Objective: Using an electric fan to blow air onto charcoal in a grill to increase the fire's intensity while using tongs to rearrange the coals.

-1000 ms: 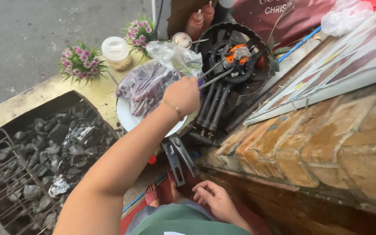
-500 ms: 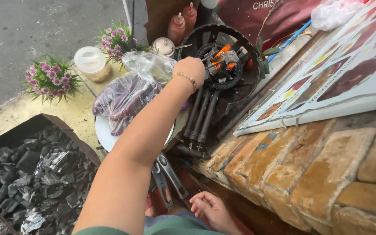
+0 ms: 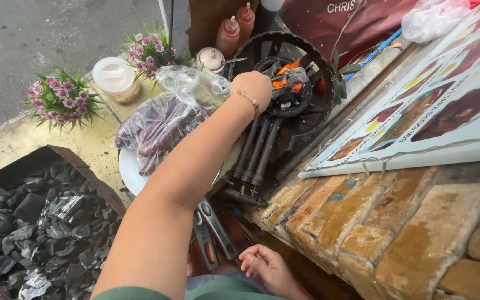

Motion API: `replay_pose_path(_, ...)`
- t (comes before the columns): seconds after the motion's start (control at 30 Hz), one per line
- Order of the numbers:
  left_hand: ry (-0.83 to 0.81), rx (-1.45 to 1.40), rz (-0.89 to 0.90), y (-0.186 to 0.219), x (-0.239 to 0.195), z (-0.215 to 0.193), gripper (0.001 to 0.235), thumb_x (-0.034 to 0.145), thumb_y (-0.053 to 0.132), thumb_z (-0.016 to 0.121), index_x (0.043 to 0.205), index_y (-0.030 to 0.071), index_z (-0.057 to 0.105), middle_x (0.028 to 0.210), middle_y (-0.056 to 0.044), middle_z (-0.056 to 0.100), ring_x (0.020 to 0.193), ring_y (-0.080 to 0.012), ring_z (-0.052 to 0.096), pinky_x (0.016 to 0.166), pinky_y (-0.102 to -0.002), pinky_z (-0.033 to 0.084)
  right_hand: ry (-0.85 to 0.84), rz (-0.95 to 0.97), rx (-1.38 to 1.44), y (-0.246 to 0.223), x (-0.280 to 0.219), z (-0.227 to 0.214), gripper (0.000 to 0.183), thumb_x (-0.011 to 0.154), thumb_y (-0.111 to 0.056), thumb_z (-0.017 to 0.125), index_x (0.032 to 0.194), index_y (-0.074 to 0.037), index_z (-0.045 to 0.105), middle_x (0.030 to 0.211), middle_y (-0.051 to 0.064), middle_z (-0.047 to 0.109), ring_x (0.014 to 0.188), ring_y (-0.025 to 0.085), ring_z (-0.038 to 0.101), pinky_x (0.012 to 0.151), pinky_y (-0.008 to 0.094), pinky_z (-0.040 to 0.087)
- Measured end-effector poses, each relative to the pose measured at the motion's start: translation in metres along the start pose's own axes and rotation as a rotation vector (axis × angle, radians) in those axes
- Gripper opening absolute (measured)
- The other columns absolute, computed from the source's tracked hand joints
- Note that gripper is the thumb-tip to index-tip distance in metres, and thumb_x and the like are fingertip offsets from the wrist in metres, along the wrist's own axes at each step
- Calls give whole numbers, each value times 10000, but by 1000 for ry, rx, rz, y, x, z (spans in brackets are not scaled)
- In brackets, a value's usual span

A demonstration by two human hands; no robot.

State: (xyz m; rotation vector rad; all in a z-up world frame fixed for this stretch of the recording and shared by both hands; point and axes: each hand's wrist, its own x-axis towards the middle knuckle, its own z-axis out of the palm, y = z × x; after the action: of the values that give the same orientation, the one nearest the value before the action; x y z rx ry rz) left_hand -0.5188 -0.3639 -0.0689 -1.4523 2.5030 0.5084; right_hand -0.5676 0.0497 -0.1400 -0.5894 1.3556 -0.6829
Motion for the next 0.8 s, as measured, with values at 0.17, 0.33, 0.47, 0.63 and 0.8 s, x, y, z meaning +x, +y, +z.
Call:
replay_pose_path(0.17,42,83,44,-4,12,14,280,904,26,565,1060,158,756,1082,-74,737,900,-254,738,704,-384,603,12,11,16,3,-2,-2,239,979,-194,652,984,14,768,808,118,730,659,164,629,664,282,534)
replay_pose_path(0.33,122,80,63,-15,8,15,271,902,43,541,1072,145,726,1068,-101,725,868,-292,738,654,-415,604,5,16,17,5,-2,-3,259,979,-212,650,995,18,768,814,118,735,671,168,640,662,286,544)
replay_pose_path(0.47,135,-40,44,-22,-12,-3,296,870,22,501,1063,130,697,960,-90,735,827,-325,726,652,-446,589,9,16,18,1,-2,1,248,977,-200,657,994,20,769,805,122,728,659,169,626,655,290,536)
replay_pose_path(0.63,65,-122,39,-33,-32,-17,417,812,-43,535,1197,101,604,1002,-104,711,869,-345,711,658,-468,577,-10,-31,-22,0,-2,3,240,974,-196,660,989,18,768,805,119,733,655,159,636,658,275,545)
replay_pose_path(0.8,151,-311,66,-58,-73,-30,248,992,198,464,1146,67,608,1068,-162,708,997,-386,661,760,-529,542,-28,-25,-68,-13,-6,9,249,980,-218,646,1000,3,758,821,108,742,670,164,638,665,291,531)
